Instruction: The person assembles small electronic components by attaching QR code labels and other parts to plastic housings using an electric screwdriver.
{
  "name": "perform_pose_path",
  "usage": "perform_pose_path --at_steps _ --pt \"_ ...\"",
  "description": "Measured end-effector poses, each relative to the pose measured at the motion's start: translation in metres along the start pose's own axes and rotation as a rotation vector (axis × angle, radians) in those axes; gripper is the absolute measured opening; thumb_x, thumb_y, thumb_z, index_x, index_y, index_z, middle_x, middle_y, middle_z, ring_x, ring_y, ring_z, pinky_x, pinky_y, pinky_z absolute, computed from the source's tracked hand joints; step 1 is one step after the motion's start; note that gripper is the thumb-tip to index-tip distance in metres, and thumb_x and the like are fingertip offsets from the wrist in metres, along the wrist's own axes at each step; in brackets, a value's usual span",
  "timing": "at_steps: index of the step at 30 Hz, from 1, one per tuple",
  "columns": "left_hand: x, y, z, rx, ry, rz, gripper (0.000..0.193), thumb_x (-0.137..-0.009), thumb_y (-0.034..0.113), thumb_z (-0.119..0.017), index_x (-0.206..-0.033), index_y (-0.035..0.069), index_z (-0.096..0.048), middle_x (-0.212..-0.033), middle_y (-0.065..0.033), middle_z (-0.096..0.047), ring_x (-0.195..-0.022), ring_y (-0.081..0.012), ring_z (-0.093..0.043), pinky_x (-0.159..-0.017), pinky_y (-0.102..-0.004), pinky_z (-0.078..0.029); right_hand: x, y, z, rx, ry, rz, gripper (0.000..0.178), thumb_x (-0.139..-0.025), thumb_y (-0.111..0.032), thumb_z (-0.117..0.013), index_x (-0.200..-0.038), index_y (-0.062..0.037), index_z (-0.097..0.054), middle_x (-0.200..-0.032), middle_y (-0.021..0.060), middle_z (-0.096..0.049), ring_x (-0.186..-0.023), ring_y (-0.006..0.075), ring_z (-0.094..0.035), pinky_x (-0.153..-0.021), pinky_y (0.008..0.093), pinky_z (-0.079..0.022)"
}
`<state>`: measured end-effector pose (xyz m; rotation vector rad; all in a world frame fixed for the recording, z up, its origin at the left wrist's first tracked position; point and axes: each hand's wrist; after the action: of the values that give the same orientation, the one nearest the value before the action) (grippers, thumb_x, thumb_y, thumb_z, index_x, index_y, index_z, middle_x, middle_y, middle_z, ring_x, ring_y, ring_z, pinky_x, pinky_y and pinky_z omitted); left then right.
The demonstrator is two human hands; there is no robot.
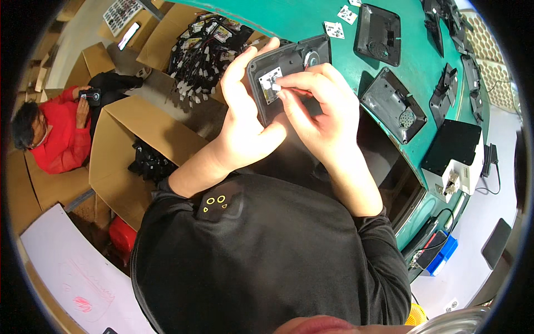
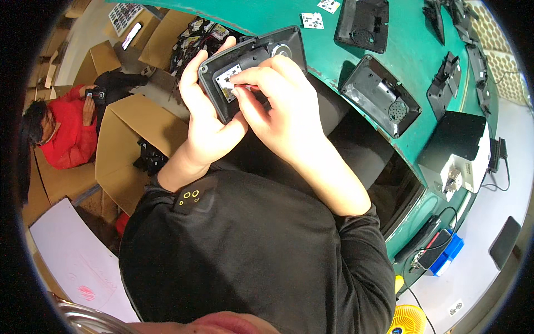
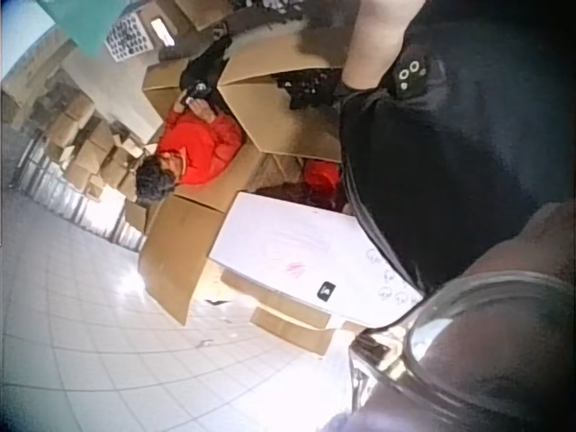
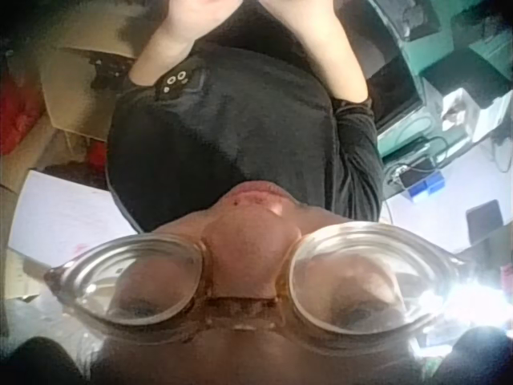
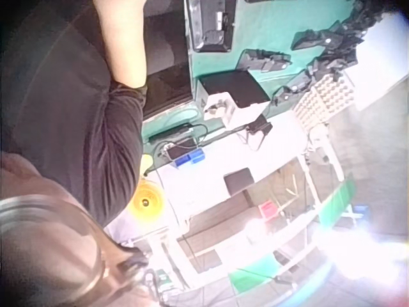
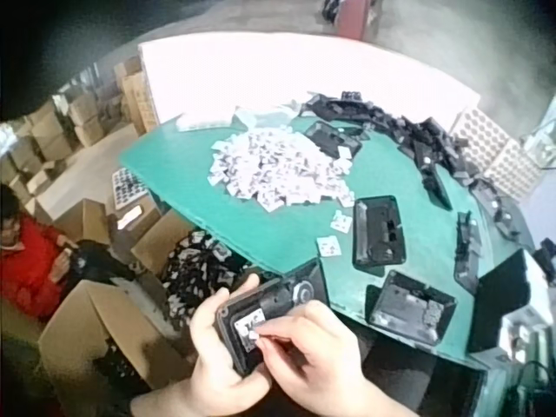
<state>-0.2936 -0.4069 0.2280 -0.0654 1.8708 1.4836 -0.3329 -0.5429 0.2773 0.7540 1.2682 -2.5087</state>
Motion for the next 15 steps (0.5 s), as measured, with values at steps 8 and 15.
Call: perform_pose_path --at_steps 8,15 --pt "-0.001 0.005 -0.005 -0.022 -0.013 -0.008 0.090 -0.067 -0.014 -0.054 -0.140 0.003 -0.005 -0.143 -0.0276 -0.027 -0.127 -0.0316 -0.041 -0.106 -0.0416 -0.034 0.003 0.005 0.003 -0.023 0.026 -0.008 0.017 -0.073 -0.002 -0.072 -0.088 -0.0052 -0.065 -0.075 0.0063 -0.057 -0.064 0.0179 -0.058 -0.058 0.0280 -0.049" --pt "-0.003 0.024 0.001 0.353 0.035 0.254 0.095 -0.070 -0.013 -0.053 -0.144 0.006 0.003 -0.145 -0.0243 -0.026 -0.131 -0.0295 -0.037 -0.106 -0.0418 -0.036 0.012 0.002 0.018 -0.323 0.297 -0.155 0.011 -0.080 0.004 -0.064 -0.090 -0.0005 -0.062 -0.084 0.0042 -0.057 -0.072 0.0094 -0.053 -0.069 0.0217 -0.043"
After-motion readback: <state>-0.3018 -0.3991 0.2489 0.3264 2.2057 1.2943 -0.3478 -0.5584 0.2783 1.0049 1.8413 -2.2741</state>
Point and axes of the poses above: each hand's wrist, its own x-axis away from the middle knuckle, its own z-axis out of the back of the hand, y = z × x
